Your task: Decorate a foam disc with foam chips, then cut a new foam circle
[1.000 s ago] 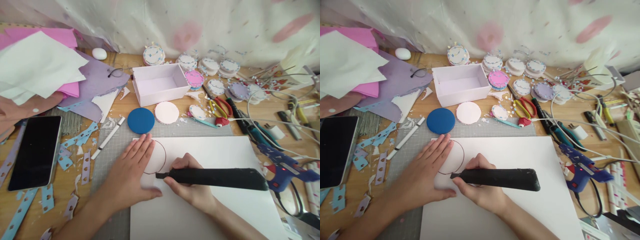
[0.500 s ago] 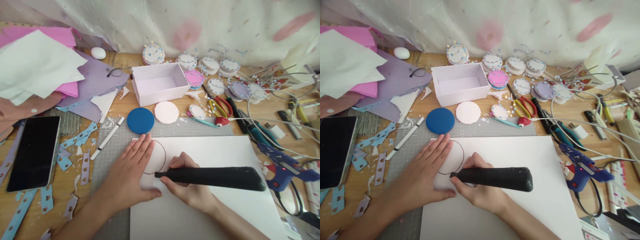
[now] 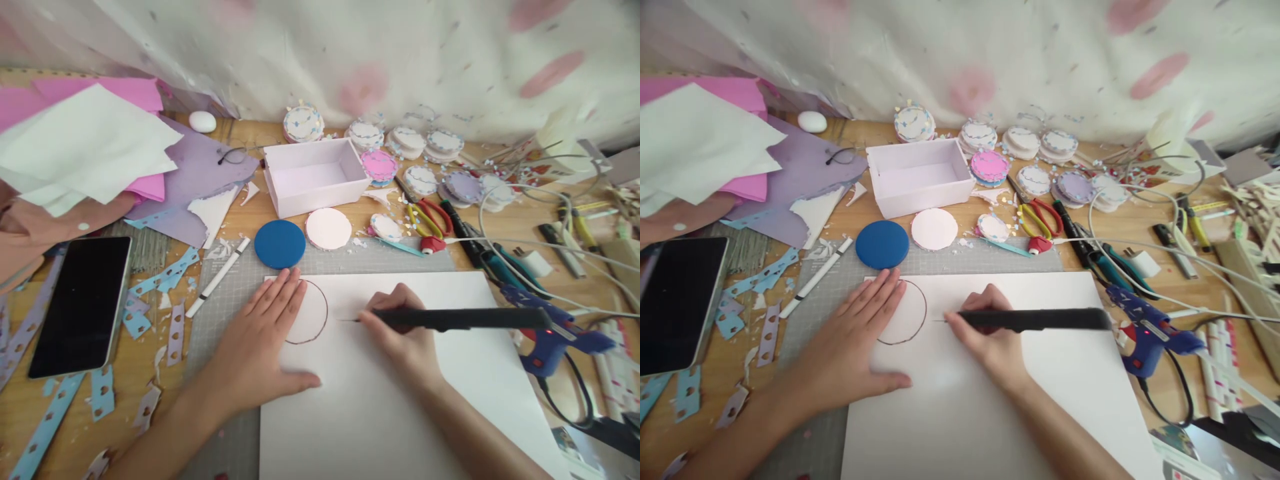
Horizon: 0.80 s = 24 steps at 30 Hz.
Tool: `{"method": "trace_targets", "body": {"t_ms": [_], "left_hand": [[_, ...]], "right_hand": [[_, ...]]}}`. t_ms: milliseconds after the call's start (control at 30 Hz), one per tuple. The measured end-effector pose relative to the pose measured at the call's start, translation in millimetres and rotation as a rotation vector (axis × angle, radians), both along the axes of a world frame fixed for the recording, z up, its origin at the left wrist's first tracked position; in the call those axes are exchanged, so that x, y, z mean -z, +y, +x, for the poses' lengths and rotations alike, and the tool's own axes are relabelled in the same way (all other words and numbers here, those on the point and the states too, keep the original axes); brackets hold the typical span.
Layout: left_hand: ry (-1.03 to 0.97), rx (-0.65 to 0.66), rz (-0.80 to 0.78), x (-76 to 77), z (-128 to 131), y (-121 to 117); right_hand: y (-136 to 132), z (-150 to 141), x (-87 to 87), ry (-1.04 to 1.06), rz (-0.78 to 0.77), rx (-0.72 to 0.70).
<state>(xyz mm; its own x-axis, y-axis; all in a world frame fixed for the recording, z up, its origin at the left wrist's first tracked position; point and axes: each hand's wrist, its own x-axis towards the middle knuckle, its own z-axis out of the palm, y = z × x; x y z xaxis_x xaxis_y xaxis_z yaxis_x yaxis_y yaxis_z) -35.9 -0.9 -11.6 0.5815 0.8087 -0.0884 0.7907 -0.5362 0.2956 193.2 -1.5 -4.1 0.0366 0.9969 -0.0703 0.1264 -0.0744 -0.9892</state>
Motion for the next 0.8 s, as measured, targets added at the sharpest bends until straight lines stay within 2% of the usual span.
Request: {"method": "trace_targets", "body": {"t_ms": [67, 200, 400, 600, 800], "left_hand": [[0.005, 0.001, -0.002, -0.4, 2.5, 2.2], [0.0, 0.01, -0.009, -1.4, 10.9, 11.0], [-0.027, 0.037, 0.02, 2.3, 15.5, 17.3], [-0.054, 0.038, 0.049, 5.6, 14.7, 16.8], [-0.067, -0.001, 0.085, 6.6, 14.0, 12.3]], "right_hand": [[2.7, 11.8, -3.2, -0.004, -0.027, 0.043], [4.4, 18.1, -10.6, -0.047, -0.011, 0.014], [6.0, -6.9, -13.0, -0.073, 0.006, -0.127], [0.2, -26.3, -3.9, -0.063, -0.109, -0.05], [-3.7, -26.4, -2.9, -0.11, -0.083, -0.08]]}}
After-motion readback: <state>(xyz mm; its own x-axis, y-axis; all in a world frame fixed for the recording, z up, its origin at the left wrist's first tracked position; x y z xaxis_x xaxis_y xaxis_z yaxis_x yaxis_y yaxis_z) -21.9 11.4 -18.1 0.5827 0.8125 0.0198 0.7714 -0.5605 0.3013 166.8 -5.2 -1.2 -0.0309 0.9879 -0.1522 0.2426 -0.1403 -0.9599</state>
